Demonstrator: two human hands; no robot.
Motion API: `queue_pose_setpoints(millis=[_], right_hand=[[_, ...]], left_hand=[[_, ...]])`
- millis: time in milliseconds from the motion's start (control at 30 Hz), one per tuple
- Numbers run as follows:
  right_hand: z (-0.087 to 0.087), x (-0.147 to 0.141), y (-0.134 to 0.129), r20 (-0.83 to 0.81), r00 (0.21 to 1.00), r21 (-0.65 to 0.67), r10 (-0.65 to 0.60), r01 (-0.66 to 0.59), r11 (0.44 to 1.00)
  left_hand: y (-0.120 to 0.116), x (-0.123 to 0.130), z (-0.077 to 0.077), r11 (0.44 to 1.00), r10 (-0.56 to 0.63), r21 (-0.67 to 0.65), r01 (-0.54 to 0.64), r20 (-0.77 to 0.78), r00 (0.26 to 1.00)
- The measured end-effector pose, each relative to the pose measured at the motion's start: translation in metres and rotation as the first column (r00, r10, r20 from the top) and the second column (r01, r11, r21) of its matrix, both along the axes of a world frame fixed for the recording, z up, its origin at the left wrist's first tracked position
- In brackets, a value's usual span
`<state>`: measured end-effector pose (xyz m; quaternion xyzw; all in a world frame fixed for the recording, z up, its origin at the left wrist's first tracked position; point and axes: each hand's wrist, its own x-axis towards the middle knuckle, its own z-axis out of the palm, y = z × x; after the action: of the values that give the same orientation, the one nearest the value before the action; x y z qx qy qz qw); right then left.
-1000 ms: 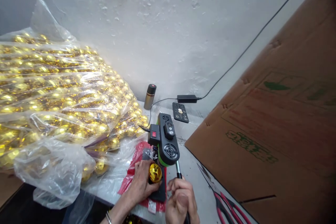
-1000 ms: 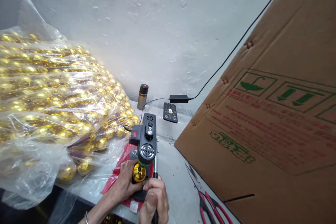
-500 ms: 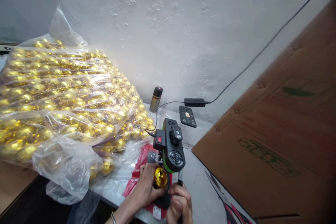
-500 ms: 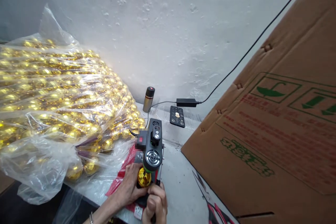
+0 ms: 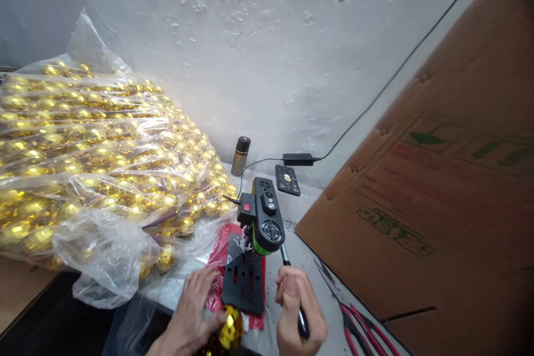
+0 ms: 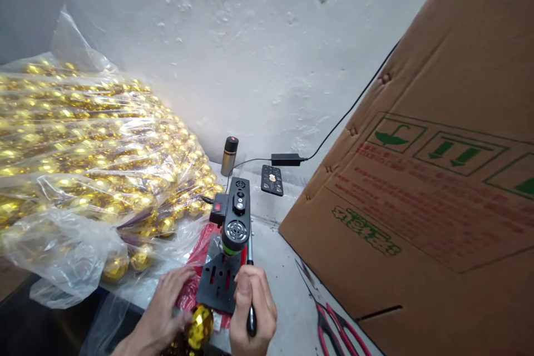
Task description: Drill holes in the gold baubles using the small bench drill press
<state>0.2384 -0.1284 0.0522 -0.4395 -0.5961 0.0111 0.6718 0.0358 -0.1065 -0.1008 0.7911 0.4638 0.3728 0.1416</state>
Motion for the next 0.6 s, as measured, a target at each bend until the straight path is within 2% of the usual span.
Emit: queue_pose_setpoints(millis=[100,233,300,433,500,600], right_hand=[[-0.006,-0.001,-0.001,-0.002,1.000,0.007,0.011,-0.011,1.000],[-0.006,-0.002,-0.002,-0.001,1.000,-0.001,0.007,-0.007,1.000],[-0.005,-0.003,-0.002,-0.001,1.000,-0.006,-0.002,0.002,1.000],[-0.006,-0.006,-0.003,-0.015,1.000,-0.017,-0.006,0.006,1.000],[-0.008,-0.007,-0.003,-0.023,1.000,-0.023,-0.012,0.011,1.000],[-0.011,-0.009,-0.003,-0.048,0.998,-0.022,-0.030,0.029,0.999]], left_hand=[[0.036,-0.020,0.021,0.947,0.317,0.090,-0.308,-0.113,0.942],[0.084,-0.031,0.061,0.877,0.470,0.094,-0.471,-0.366,0.803],[0.097,-0.035,0.074,0.849,0.509,0.093,-0.520,-0.408,0.758],[0.111,-0.041,0.086,0.815,0.543,0.053,-0.577,-0.419,0.728],[0.118,-0.042,0.091,0.812,0.523,-0.007,-0.584,-0.436,0.732],[0.127,-0.039,0.098,0.840,0.456,-0.079,-0.537,-0.435,0.776]])
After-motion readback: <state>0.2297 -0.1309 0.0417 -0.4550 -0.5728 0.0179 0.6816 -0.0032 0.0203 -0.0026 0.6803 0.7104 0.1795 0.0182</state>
